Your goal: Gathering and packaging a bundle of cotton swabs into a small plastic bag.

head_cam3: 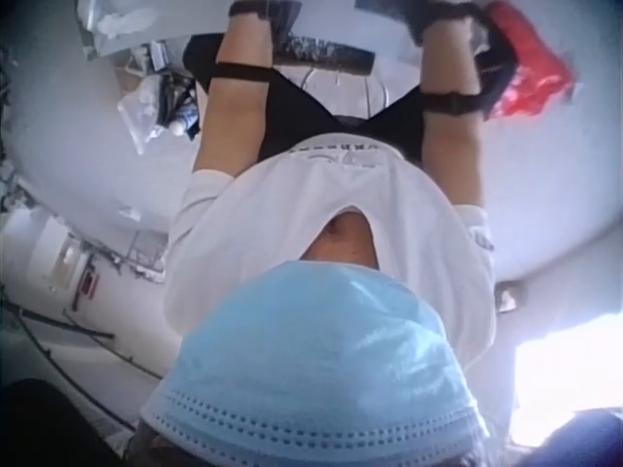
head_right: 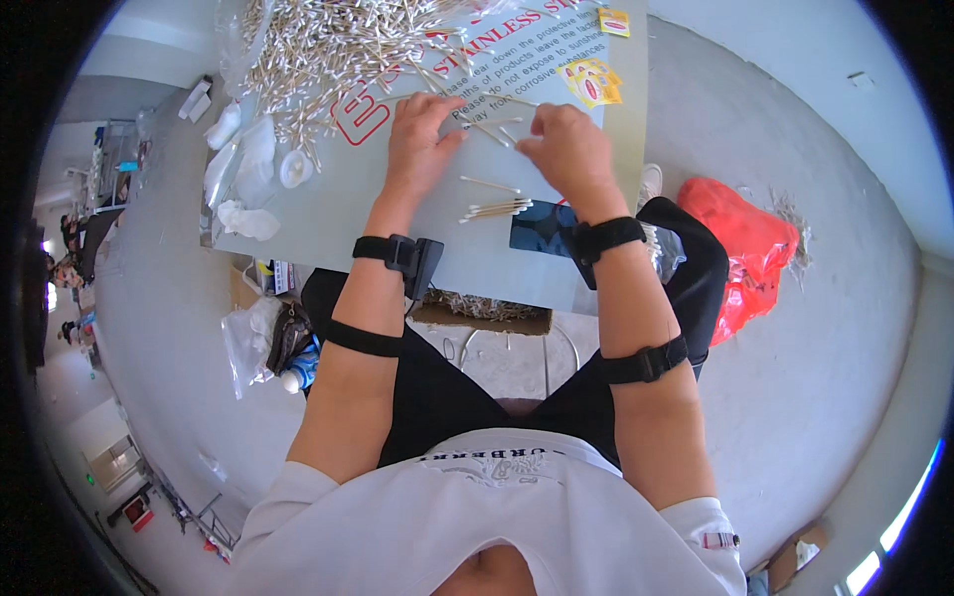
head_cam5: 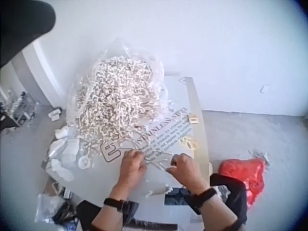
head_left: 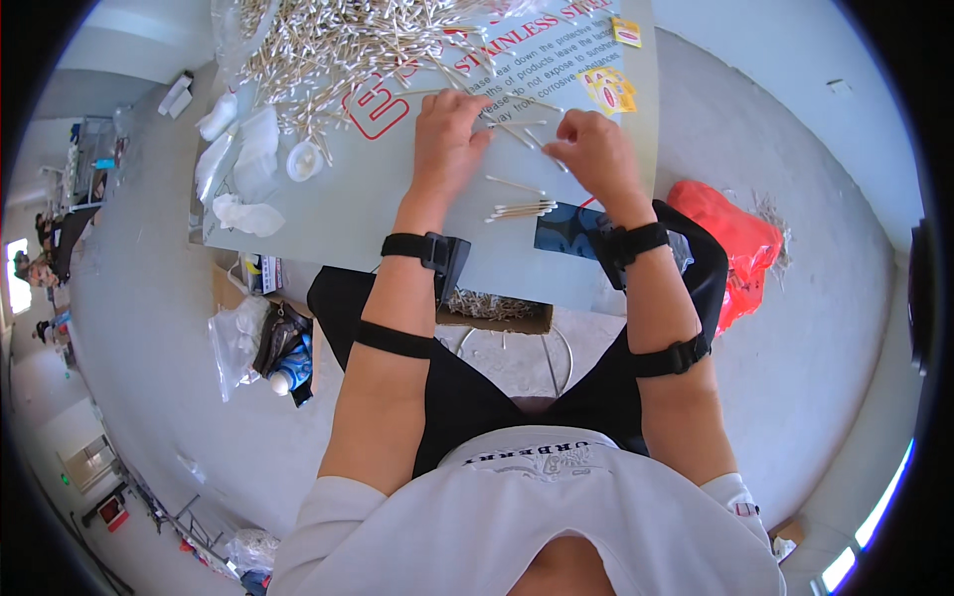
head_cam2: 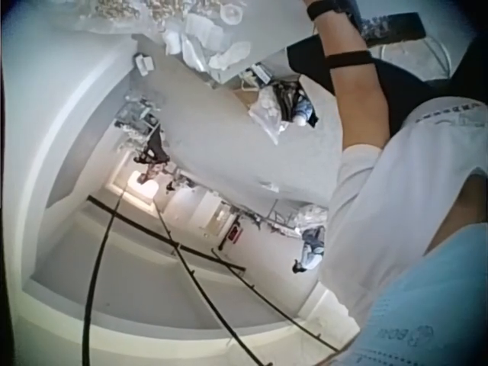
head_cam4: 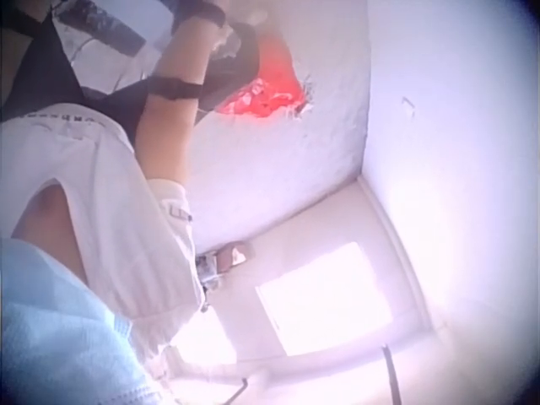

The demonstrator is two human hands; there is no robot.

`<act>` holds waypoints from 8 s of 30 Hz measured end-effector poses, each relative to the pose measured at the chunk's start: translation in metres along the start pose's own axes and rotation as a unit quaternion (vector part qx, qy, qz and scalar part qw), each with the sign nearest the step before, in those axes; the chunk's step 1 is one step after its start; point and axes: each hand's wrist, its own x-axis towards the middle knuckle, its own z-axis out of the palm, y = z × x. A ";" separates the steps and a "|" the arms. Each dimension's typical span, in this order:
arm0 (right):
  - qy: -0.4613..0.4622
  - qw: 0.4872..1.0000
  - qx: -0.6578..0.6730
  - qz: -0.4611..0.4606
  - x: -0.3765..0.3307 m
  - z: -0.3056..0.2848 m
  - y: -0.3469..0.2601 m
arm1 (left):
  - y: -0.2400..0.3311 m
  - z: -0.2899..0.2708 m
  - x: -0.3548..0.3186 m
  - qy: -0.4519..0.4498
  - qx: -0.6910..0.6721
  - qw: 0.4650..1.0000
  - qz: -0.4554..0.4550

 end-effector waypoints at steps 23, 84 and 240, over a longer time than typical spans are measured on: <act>-0.047 0.980 0.022 -0.194 0.014 0.019 0.004 | -0.008 -0.011 0.008 -0.144 0.048 0.988 0.022; 0.013 0.971 -0.147 -0.189 0.094 0.065 -0.071 | -0.082 -0.029 0.041 0.065 0.196 0.978 -0.034; 0.263 0.790 0.554 0.008 -0.102 0.043 0.023 | 0.055 0.019 -0.099 0.012 -0.311 0.946 -0.093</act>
